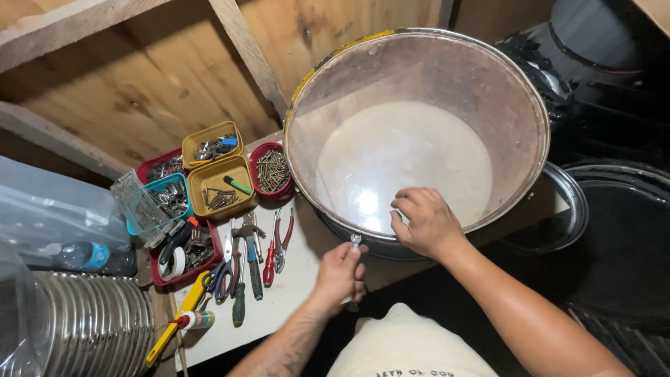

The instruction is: Adjusting the tension bolts on a drum rim using a wrench to tune or secure the drumhead.

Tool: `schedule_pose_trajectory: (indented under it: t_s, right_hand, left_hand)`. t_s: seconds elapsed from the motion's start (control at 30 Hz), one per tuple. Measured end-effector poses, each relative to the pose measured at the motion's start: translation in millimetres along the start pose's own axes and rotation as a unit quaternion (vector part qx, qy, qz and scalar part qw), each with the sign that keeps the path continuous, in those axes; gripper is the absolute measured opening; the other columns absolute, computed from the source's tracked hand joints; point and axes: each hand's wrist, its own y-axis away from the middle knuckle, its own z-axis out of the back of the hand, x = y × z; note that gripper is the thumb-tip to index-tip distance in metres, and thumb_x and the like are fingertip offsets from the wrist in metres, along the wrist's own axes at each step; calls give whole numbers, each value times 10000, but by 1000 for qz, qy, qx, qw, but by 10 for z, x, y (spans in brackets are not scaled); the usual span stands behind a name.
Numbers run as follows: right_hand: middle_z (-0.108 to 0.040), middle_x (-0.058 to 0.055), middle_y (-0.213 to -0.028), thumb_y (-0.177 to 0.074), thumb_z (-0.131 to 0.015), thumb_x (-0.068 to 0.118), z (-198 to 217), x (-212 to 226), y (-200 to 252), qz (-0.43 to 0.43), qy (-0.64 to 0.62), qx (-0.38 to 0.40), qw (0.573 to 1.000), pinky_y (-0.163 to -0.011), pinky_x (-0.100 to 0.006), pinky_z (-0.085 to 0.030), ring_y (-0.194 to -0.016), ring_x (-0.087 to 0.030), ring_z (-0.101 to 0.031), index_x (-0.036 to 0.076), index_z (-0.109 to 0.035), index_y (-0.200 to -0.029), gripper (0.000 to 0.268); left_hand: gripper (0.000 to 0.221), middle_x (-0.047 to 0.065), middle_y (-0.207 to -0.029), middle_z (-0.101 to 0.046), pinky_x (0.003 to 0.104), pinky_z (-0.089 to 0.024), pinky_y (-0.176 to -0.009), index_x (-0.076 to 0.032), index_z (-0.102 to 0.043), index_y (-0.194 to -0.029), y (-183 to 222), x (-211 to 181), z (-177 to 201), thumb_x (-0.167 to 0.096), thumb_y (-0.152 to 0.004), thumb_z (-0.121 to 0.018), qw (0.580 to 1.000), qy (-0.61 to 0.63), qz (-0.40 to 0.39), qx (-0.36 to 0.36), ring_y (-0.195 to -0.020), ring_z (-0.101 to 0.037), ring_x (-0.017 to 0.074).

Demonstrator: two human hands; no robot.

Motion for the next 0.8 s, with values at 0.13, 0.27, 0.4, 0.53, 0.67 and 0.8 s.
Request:
schedule_pose_trajectory:
  t_s: [0.13,0.27,0.4,0.53,0.67,0.8]
  right_hand:
    - [-701,-52,-1081,-824,-702,276,-103,-82,48,-27,43,33,998,-908,-446,-526,-1041,-303,-704,176,-704,-942,156]
    - [-726,-5,-1072,-794,-691,319,-121,-109,57,-10,73,51,996,-968,-444,-503,-1082,-274,-697,212,-711,-936,178]
    - [-732,23,-1056,-771,-690,332,-131,-114,63,-14,81,59,995,-969,-442,-510,-1085,-262,-704,231,-714,-919,181]
    - [-737,18,-1043,-773,-691,293,-107,-76,43,-22,76,51,996,-957,-443,-523,-1073,-270,-715,222,-710,-892,140]
    - [-741,26,-1034,-784,-693,279,-126,-68,59,-32,81,46,995,-963,-431,-527,-1071,-256,-719,219,-708,-874,108]
    - [-740,15,-1043,-782,-699,291,-162,-108,79,-36,77,46,995,-988,-437,-519,-1083,-262,-717,215,-717,-893,136]
  left_hand:
    - [286,202,-811,-719,525,-595,-723,-118,-731,-1041,-280,-262,521,-326,-1033,-535,859,-448,-241,56,-876,-738,412]
    - [343,254,-735,-676,601,-547,-685,-93,-616,-883,-174,-864,448,-384,-1020,-497,669,-658,-324,125,-751,-692,491]
    - [380,200,-800,-710,590,-578,-767,-139,-592,-910,-136,-941,445,-465,-1018,-429,593,-724,-331,116,-825,-714,457]
    - [321,195,-822,-716,560,-570,-747,-120,-628,-904,-235,-440,584,-388,-1006,-483,726,-609,-311,77,-858,-724,421]
    - [228,229,-890,-763,425,-628,-730,-56,-634,-1158,-371,229,542,-217,-1011,-569,945,-254,-189,79,-823,-767,333]
    - [340,319,-939,-742,375,-673,-631,64,-451,-1303,-302,313,147,-183,-1070,-465,995,3,-65,75,-740,-787,317]
